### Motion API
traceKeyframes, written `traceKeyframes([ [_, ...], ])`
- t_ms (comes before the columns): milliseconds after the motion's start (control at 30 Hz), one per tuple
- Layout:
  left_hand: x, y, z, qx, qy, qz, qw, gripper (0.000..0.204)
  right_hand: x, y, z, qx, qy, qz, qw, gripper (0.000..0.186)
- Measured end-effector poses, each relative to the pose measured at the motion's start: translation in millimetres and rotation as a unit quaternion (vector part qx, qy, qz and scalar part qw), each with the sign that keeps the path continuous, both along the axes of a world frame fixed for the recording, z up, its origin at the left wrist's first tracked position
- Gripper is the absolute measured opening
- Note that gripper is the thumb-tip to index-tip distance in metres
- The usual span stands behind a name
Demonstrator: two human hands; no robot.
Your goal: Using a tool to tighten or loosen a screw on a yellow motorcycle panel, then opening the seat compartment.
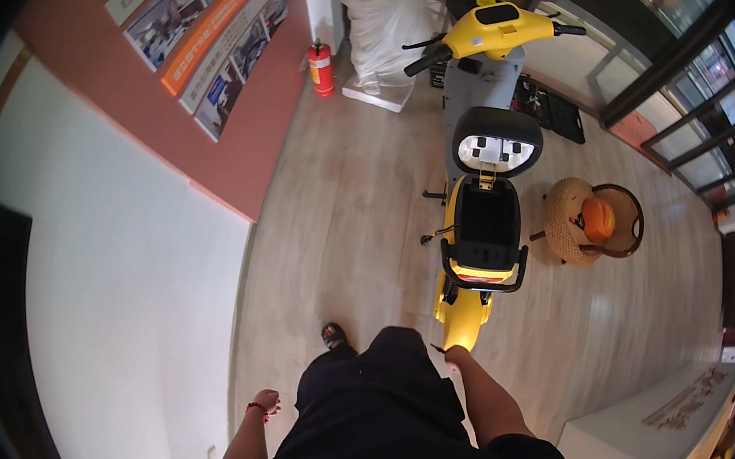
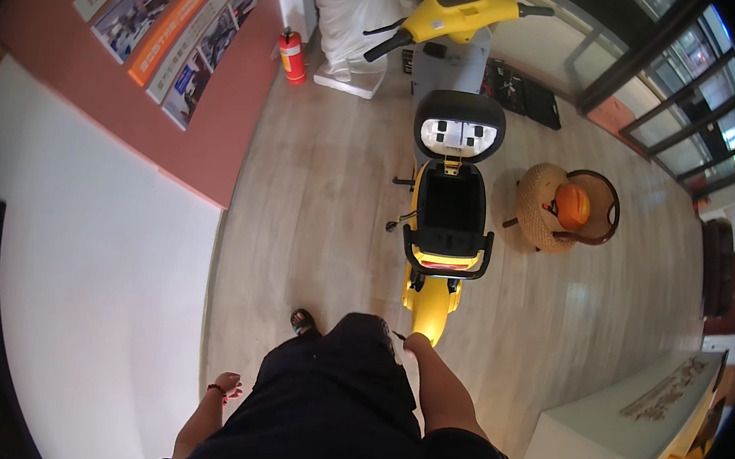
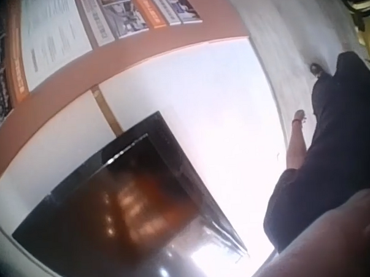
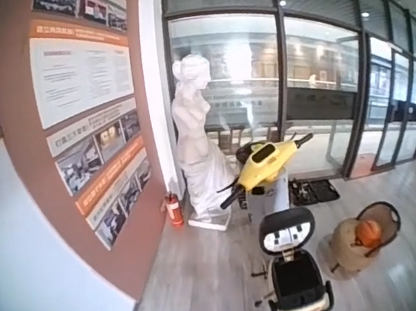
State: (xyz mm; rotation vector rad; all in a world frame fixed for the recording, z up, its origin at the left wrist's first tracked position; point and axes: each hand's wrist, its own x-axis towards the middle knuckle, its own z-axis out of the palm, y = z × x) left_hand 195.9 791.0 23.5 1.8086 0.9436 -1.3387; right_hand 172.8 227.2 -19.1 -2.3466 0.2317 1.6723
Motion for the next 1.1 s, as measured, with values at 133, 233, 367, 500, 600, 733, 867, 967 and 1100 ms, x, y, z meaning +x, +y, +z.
traceKeyframes([
  [133,85.1,83.8,-51.8,-0.029,0.043,-0.261,0.964,0.01,-21.0,33.7,-7.0,0.014,-0.006,-0.095,0.995,0.018],
  [233,166.6,89.9,-69.6,0.05,-0.013,-0.334,0.941,0.021,-25.7,45.9,-16.6,0.1,0.04,0.012,0.994,0.016],
  [367,276.6,20.2,-37.0,-0.067,-0.016,-0.223,0.972,0.015,-21.3,75.7,-54.0,-0.003,0.114,-0.51,0.853,0.019],
  [500,358.2,-16.3,-57.1,-0.097,-0.212,-0.301,0.925,0.018,55.1,69.9,-55.0,0.069,0.174,-0.421,0.887,0.02],
  [600,416.5,-69.5,-10.7,-0.071,-0.141,-0.371,0.915,0.026,124.6,64.3,-36.7,0.034,0.131,-0.412,0.901,0.023],
  [733,495.0,-121.1,32.8,-0.07,-0.177,-0.31,0.932,0.035,191.0,49.1,-27.1,0.012,0.126,-0.496,0.859,0.026],
  [867,564.2,-172.2,53.5,-0.076,-0.147,-0.305,0.938,0.033,218.1,49.9,-12.0,0.015,0.075,-0.598,0.798,0.02],
  [967,618.8,-215.0,66.4,-0.122,-0.17,-0.295,0.932,0.03,227.1,60.5,-1.6,0.041,0.052,-0.636,0.768,0.021],
  [1100,697.5,-307.6,101.6,-0.18,-0.252,-0.363,0.879,0.028,230.4,94.7,-2.3,-0.006,0.067,-0.757,0.65,0.021],
])
